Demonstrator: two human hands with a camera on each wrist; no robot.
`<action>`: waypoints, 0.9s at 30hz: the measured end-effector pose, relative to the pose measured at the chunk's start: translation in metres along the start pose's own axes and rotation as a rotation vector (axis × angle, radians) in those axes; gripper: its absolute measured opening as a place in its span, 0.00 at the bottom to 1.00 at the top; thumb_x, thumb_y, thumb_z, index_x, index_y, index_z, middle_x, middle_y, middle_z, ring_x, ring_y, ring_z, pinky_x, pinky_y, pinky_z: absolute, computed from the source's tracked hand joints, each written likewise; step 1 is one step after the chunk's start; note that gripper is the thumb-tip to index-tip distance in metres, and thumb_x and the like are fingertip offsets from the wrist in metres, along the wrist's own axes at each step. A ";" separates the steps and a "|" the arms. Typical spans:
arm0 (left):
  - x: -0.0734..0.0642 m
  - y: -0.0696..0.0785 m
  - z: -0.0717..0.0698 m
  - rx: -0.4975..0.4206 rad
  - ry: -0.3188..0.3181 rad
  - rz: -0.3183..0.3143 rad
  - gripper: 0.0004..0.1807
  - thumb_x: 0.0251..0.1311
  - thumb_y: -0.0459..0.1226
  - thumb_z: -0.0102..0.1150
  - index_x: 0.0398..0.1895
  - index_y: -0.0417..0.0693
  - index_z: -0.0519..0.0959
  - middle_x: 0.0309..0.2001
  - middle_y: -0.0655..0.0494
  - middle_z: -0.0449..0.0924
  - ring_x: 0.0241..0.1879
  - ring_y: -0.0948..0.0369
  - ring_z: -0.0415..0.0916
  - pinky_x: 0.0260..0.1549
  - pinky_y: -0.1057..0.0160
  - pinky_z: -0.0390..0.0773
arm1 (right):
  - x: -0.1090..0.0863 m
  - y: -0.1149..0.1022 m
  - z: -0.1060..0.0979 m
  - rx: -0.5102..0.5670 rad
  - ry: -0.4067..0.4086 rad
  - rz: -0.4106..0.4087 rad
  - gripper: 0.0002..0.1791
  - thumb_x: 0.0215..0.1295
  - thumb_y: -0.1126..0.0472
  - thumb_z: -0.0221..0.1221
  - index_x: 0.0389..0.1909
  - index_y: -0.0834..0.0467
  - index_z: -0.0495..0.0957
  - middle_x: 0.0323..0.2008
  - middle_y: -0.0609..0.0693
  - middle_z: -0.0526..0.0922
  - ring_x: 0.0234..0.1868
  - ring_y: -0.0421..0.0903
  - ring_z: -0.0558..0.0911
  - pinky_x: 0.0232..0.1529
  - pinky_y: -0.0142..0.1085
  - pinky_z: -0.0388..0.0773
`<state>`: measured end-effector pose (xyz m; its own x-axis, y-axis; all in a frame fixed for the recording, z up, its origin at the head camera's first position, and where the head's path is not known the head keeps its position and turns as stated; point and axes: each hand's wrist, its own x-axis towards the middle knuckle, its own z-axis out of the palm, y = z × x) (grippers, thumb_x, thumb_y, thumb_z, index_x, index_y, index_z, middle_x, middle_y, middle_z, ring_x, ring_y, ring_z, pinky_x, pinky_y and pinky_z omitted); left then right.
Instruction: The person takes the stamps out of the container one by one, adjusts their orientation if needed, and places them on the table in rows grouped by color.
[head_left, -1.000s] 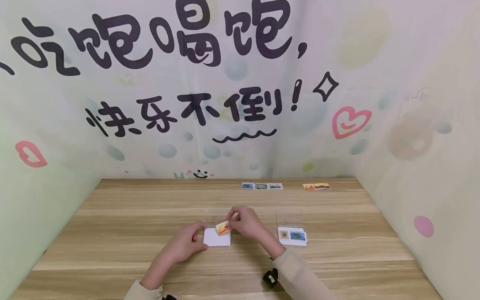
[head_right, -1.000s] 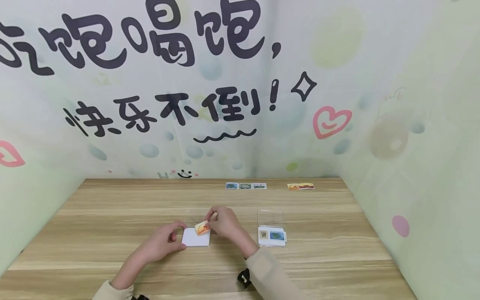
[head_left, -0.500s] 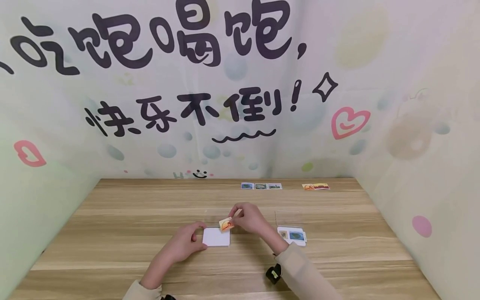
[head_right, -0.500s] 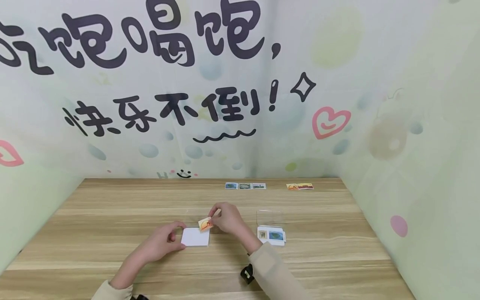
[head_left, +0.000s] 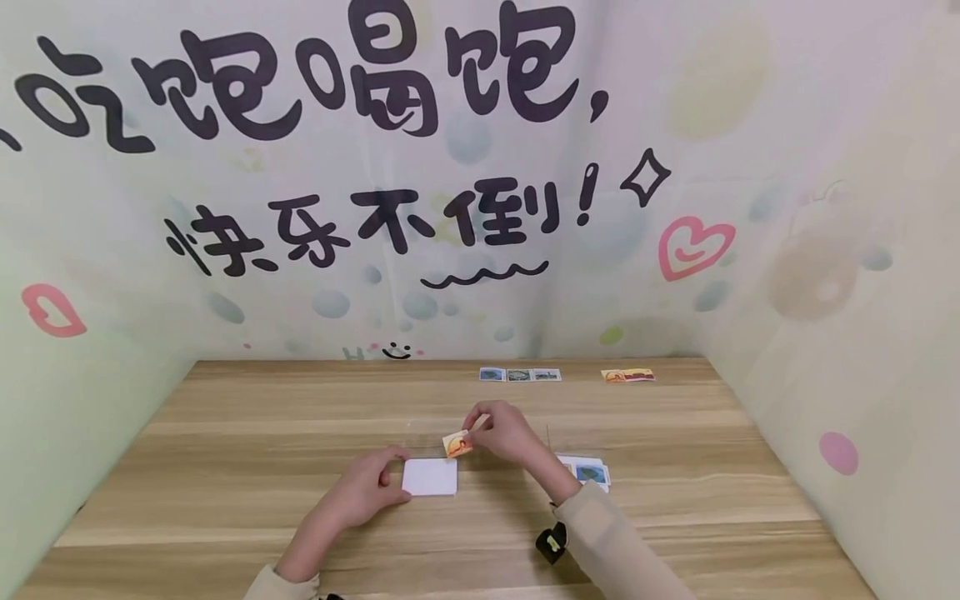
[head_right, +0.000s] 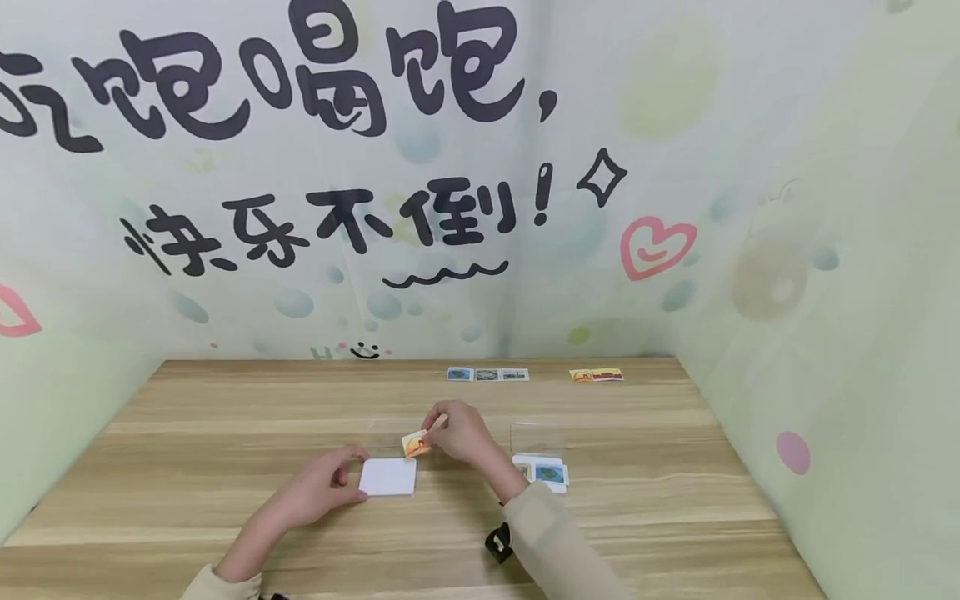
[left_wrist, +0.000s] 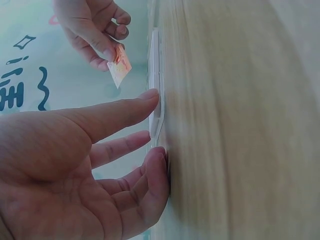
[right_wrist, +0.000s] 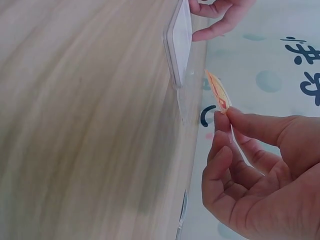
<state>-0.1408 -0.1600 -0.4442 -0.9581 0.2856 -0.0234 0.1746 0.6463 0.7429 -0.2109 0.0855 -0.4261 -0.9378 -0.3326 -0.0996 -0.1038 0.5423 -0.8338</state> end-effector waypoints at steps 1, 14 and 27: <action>0.000 0.000 0.000 -0.002 0.000 0.002 0.26 0.55 0.32 0.78 0.57 0.37 0.80 0.25 0.57 0.66 0.23 0.63 0.61 0.23 0.67 0.61 | 0.000 0.000 0.000 0.003 0.001 0.001 0.02 0.67 0.69 0.67 0.37 0.62 0.83 0.30 0.51 0.84 0.27 0.43 0.77 0.26 0.31 0.71; 0.000 -0.004 -0.001 -0.037 -0.010 0.000 0.26 0.55 0.32 0.78 0.57 0.36 0.80 0.26 0.56 0.67 0.24 0.63 0.63 0.24 0.67 0.63 | 0.000 0.002 -0.010 0.001 0.021 0.005 0.03 0.66 0.69 0.68 0.37 0.62 0.84 0.28 0.51 0.84 0.26 0.46 0.79 0.25 0.31 0.73; 0.001 -0.011 -0.004 -0.114 -0.039 0.044 0.25 0.54 0.28 0.77 0.56 0.34 0.79 0.26 0.56 0.69 0.24 0.63 0.64 0.25 0.67 0.65 | 0.003 0.005 -0.019 -0.008 0.032 0.036 0.02 0.67 0.70 0.68 0.37 0.63 0.84 0.29 0.52 0.85 0.25 0.47 0.79 0.25 0.31 0.75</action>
<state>-0.1447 -0.1699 -0.4497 -0.9400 0.3409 -0.0138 0.1869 0.5484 0.8151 -0.2209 0.1021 -0.4205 -0.9511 -0.2877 -0.1120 -0.0721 0.5598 -0.8255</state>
